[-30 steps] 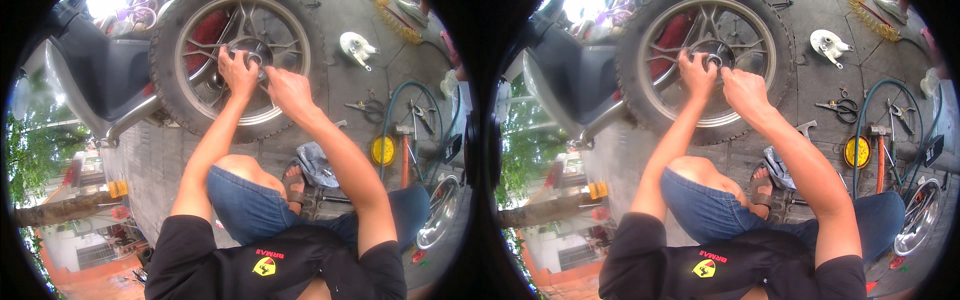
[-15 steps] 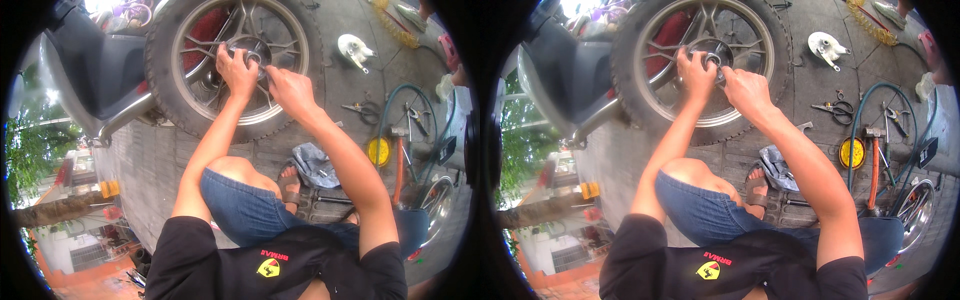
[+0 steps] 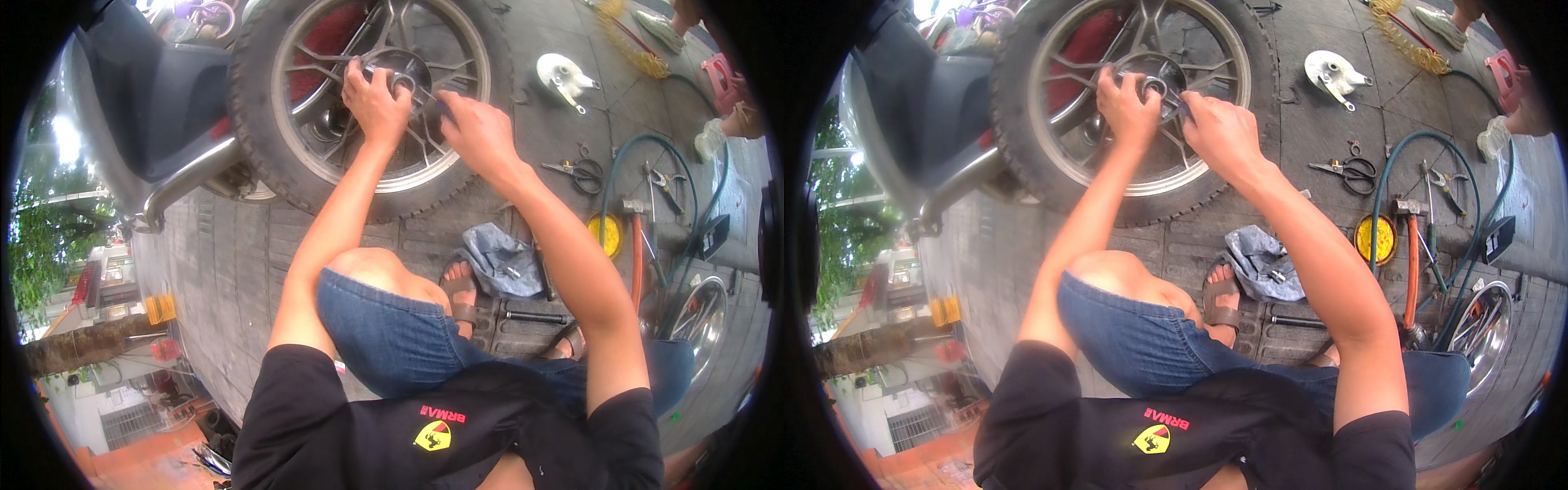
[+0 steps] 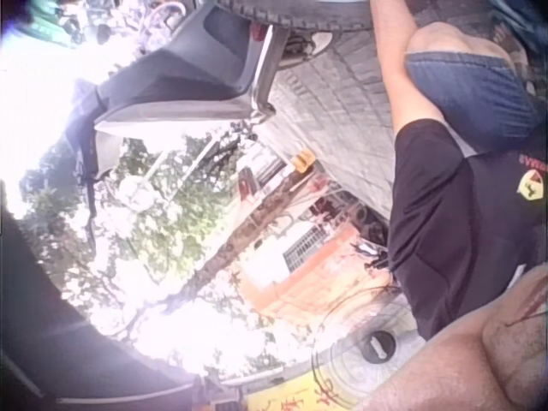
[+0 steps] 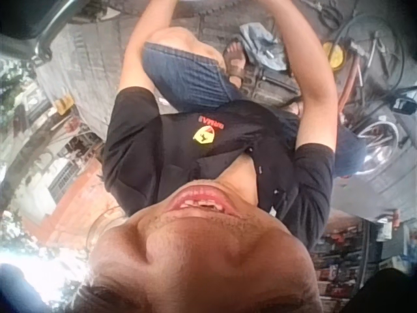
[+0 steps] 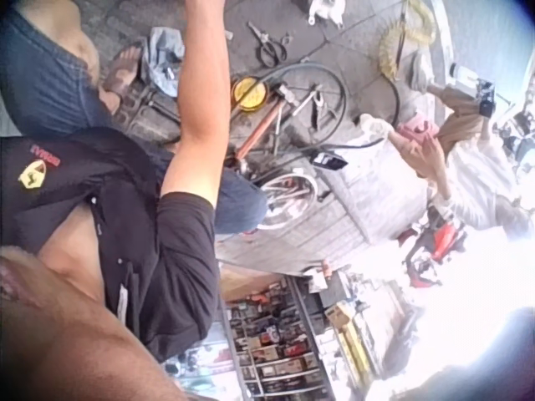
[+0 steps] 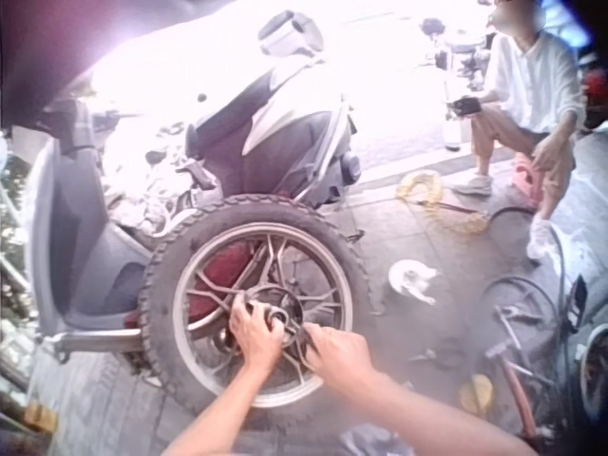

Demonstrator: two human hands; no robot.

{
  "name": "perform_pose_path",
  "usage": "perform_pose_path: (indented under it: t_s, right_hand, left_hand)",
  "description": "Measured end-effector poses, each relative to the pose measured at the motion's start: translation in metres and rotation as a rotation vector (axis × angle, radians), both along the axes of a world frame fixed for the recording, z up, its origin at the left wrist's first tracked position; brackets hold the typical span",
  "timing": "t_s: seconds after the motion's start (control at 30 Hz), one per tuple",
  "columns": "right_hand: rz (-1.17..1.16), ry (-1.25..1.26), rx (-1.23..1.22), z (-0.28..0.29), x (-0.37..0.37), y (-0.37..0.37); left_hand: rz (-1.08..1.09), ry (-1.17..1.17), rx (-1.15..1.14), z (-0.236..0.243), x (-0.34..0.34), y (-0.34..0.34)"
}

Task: The person cleans the interior of a motorcycle wheel hub with a cloth, uses a small screwdriver to adjust internal components, and then installs a circular hub cover by hand while sitting on the ground.

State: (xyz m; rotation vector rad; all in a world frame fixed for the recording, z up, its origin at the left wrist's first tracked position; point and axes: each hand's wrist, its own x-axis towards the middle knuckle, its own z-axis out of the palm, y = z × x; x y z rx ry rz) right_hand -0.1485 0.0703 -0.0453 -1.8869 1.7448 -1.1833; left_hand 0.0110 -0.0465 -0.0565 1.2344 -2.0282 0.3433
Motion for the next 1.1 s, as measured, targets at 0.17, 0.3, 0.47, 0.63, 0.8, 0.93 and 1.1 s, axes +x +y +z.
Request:
perform_pose_path:
  t_s: [0.17,0.3,0.47,0.63,0.8,0.93,1.1]
  right_hand:
    - [-0.005,-0.017,-0.015,-0.03,-0.019,0.035]
    - [-0.032,0.033,0.184,-0.063,-0.054,0.089]
    - [-0.085,0.063,0.387,-0.111,-0.073,0.125]
    - [0.04,0.108,0.476,-0.106,-0.043,0.127]
    - [0.15,0.095,0.426,-0.096,-0.022,0.121]
    - [0.184,0.09,0.399,-0.104,-0.02,0.121]
    - [0.224,0.055,0.348,-0.106,-0.016,0.129]
  left_hand:
    - [-0.105,0.012,0.112,0.005,0.017,0.005]
    - [-0.109,-0.111,0.098,0.034,0.032,0.05]
    - [-0.115,-0.337,0.299,0.037,0.03,0.061]
    - [-0.065,-0.669,0.337,0.042,0.024,0.046]
    - [-0.053,-0.878,0.43,0.051,0.014,0.042]
    - [-0.005,-0.955,0.467,0.05,-0.006,0.039]
    - [0.053,-0.982,0.499,0.044,-0.015,0.037]
